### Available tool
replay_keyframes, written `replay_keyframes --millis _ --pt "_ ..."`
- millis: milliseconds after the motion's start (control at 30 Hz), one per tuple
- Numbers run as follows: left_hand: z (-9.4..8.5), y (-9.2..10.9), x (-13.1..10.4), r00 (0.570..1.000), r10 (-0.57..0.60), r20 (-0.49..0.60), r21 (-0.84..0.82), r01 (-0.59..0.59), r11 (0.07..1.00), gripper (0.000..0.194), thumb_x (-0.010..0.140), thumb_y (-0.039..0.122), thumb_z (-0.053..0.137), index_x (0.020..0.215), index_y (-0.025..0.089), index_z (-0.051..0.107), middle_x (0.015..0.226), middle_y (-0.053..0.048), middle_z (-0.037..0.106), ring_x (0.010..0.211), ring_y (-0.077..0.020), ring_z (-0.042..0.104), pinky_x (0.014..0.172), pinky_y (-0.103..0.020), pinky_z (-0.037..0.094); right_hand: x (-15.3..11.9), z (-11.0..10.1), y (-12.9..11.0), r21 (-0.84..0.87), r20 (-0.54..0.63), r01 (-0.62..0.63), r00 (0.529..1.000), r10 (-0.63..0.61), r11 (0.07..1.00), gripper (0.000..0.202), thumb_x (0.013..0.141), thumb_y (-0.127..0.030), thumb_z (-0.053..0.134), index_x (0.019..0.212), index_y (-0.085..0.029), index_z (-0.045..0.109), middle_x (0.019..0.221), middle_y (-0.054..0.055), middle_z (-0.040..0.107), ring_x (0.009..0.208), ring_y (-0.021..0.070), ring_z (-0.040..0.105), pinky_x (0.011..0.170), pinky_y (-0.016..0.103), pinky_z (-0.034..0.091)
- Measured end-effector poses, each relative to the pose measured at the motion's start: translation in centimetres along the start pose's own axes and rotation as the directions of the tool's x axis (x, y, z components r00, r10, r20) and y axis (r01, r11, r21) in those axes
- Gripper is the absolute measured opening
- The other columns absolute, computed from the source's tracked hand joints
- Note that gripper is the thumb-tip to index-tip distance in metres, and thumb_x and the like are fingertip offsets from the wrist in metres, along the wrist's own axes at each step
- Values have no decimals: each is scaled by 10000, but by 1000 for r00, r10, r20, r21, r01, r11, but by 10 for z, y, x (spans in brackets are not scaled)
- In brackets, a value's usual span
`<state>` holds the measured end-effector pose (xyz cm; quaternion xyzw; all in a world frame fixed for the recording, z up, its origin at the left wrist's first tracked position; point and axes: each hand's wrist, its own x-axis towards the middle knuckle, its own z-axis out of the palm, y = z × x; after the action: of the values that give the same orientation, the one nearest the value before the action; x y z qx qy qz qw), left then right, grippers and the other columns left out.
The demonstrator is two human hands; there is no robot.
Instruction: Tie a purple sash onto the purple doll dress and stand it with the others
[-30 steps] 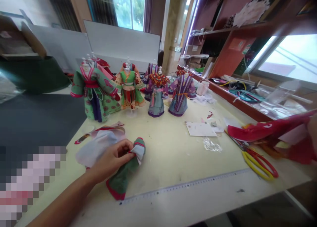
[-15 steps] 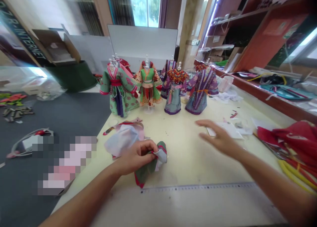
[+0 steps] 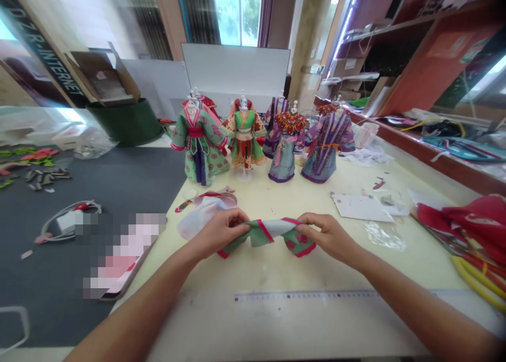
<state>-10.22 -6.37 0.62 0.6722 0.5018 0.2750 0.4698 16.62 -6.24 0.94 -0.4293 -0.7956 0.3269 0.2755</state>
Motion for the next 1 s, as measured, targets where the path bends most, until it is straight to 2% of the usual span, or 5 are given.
replay_keyframes --millis 233,433,567,800,1000 --pt "-5 25 -15 963 270 -21 207 -260 943 296 866 350 422 749 153 611 670 -2 566 612 -103 497 552 -213 388 -29 -12 -27 -629 -148 394 785 -601 670 201 799 -100 520 968 -176 600 1016 79 631 960 189 547 877 397 431" --pt "6 17 -41 930 221 293 444 -337 830 315 892 257 369 683 157 583 683 -8 574 659 -116 508 649 -243 406 -80 33 -21 -472 171 424 904 -392 773 157 834 -119 448 768 -165 582 745 38 575 741 149 497 808 382 422" --pt "25 -1 -66 951 295 88 524 -296 799 172 861 257 466 956 185 590 966 -49 621 923 -171 538 827 -316 415 -99 55 -8 -458 201 412 911 -360 787 208 837 -83 397 782 -158 584 759 52 554 760 166 462 758 372 404" --pt "68 -4 -93 821 570 -6 614 -447 650 222 780 288 608 957 163 563 998 -80 595 921 -202 514 829 -369 417 -102 56 -13 -389 131 419 907 -401 821 202 817 -57 411 819 -139 595 775 65 537 795 173 453 759 363 390" --pt "91 -11 -78 940 340 -9 670 -247 700 123 783 298 591 833 187 603 869 -51 610 816 -218 522 727 -386 420 -105 57 -20 -301 83 367 929 -359 880 150 828 -86 447 836 -145 585 776 55 545 784 159 450 760 351 395"
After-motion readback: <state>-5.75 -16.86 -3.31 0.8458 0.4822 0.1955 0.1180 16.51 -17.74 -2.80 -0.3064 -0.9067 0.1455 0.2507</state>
